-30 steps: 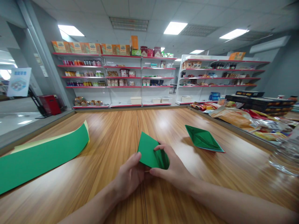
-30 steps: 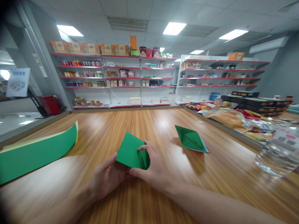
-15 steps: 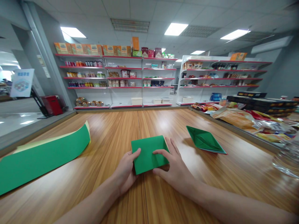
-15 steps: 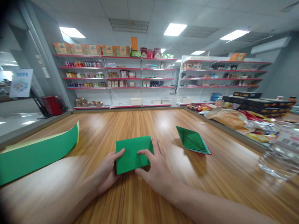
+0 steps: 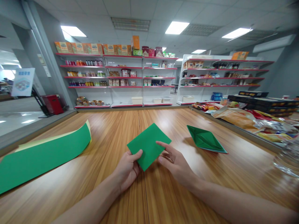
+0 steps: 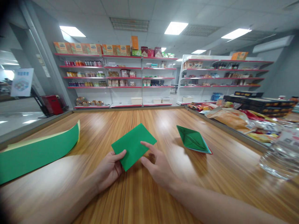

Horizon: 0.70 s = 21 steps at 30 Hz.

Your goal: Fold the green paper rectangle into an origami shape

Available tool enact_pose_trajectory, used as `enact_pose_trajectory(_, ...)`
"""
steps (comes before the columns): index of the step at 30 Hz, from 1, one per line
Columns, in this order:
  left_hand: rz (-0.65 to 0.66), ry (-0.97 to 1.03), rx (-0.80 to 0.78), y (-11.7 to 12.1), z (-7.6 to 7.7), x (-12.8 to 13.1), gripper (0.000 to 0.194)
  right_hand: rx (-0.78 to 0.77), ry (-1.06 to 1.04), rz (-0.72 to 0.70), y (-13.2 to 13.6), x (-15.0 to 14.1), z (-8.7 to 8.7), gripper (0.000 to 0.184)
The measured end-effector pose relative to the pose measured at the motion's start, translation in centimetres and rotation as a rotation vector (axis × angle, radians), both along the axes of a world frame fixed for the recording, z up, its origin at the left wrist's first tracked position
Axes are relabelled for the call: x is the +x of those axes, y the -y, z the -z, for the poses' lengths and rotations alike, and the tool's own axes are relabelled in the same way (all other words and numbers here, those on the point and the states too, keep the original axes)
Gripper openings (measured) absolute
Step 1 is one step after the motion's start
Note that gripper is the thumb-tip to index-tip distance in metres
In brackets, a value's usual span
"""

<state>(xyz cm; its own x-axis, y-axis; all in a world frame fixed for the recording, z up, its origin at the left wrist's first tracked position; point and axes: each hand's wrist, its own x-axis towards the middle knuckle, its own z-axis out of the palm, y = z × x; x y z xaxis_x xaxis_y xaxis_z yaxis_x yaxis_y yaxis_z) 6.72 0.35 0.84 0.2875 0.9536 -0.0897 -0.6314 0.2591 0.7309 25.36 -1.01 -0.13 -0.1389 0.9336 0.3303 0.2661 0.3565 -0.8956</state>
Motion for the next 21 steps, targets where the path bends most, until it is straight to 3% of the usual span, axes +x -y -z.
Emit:
enact_pose_trajectory(5, 0.07, -0.059, -0.027, -0.1, -0.1, -0.3, 0.033, -0.019, -0.143, 0.034, -0.6, 0.1, 0.3, 0.027)
enact_pose_trajectory(11, 0.073, -0.1, -0.089, -0.2, -0.4, -0.8, 0.019, -0.102, -0.333, 0.042, -1.5, 0.5, 0.6, 0.023)
enact_pose_trajectory(16, 0.264, -0.15, -0.027, -0.2, -0.1, -1.7, 0.018, -0.215, -0.534, -0.045, -1.3, 0.5, 0.4, 0.021)
enact_pose_trajectory(21, 0.32, -0.229, 0.023, -0.2, 0.1, -1.7, 0.023, -0.2, -0.473, -0.025, -0.9, 0.5, 0.3, 0.018)
